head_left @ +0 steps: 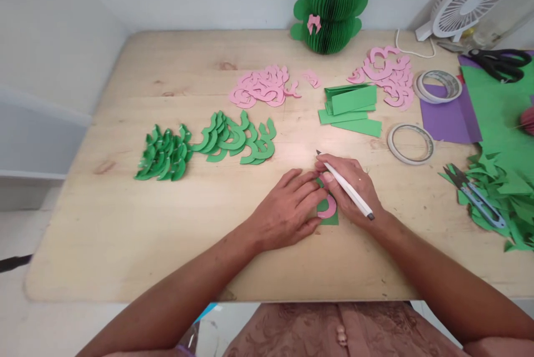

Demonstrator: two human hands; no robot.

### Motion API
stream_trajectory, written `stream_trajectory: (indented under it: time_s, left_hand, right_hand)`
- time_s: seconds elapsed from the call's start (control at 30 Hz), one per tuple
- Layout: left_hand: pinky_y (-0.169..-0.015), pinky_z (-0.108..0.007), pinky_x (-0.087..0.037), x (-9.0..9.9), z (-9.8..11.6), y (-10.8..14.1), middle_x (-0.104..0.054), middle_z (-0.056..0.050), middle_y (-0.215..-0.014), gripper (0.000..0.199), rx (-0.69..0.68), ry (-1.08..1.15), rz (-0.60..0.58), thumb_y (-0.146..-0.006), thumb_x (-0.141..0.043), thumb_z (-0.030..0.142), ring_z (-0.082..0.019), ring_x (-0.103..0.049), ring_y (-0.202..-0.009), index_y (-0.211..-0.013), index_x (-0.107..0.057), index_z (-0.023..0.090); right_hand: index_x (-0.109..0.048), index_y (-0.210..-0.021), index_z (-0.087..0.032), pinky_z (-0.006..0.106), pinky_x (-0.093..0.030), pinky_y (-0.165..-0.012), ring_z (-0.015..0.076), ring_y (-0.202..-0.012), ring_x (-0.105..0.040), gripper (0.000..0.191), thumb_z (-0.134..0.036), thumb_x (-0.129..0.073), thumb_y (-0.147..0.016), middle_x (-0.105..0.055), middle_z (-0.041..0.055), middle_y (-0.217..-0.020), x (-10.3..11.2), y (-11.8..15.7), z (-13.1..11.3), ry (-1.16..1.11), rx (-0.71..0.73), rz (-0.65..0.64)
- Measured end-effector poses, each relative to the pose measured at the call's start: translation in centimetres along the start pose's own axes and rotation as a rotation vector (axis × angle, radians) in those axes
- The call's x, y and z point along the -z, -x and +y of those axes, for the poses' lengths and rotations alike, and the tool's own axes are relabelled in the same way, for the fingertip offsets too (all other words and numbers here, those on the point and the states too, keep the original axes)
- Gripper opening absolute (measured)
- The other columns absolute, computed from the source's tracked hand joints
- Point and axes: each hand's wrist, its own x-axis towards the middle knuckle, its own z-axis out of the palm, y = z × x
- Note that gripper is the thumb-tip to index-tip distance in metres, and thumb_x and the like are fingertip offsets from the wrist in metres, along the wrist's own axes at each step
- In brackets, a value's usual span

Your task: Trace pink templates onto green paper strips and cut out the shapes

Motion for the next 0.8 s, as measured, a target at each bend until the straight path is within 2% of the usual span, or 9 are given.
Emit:
stream_trajectory:
  time_s: [0.37,0.8]
  left_hand:
    - [-0.11,-0.048,-0.031,-0.23,-0.15,0.17,-0.061,-0.012,-0.12,0.041,0.012,0.036,0.007,-0.084,-0.055,0.028,-0.026,-0.046,-0.128,-0.123,-0.044,0.017]
    - [-0.11,-0.047,-0.033,0.05,-0.07,-0.04,-0.063,-0.012,-0.119,0.037,0.004,0.015,-0.017,-0.083,-0.056,0.027,-0.025,-0.048,-0.126,-0.118,-0.05,0.017]
  right_hand:
    - [-0.053,-0.122,-0.023,0.038,-0.045,-0.089,0.0195,-0.097,-0.068,0.028,-0.025,-0.041,-0.096,-0.072,0.0067,-0.106,-0.07,0.12,0.11,-0.009,-0.008,-0.001]
    - [-0.057,-0.115,-0.022,0.038,-0.045,-0.088,0.0197,-0.091,-0.068,0.026,-0.028,-0.039,-0.096,-0.074,0.0057,-0.1,-0.14,0.08,-0.18,-0.027,-0.026,0.033]
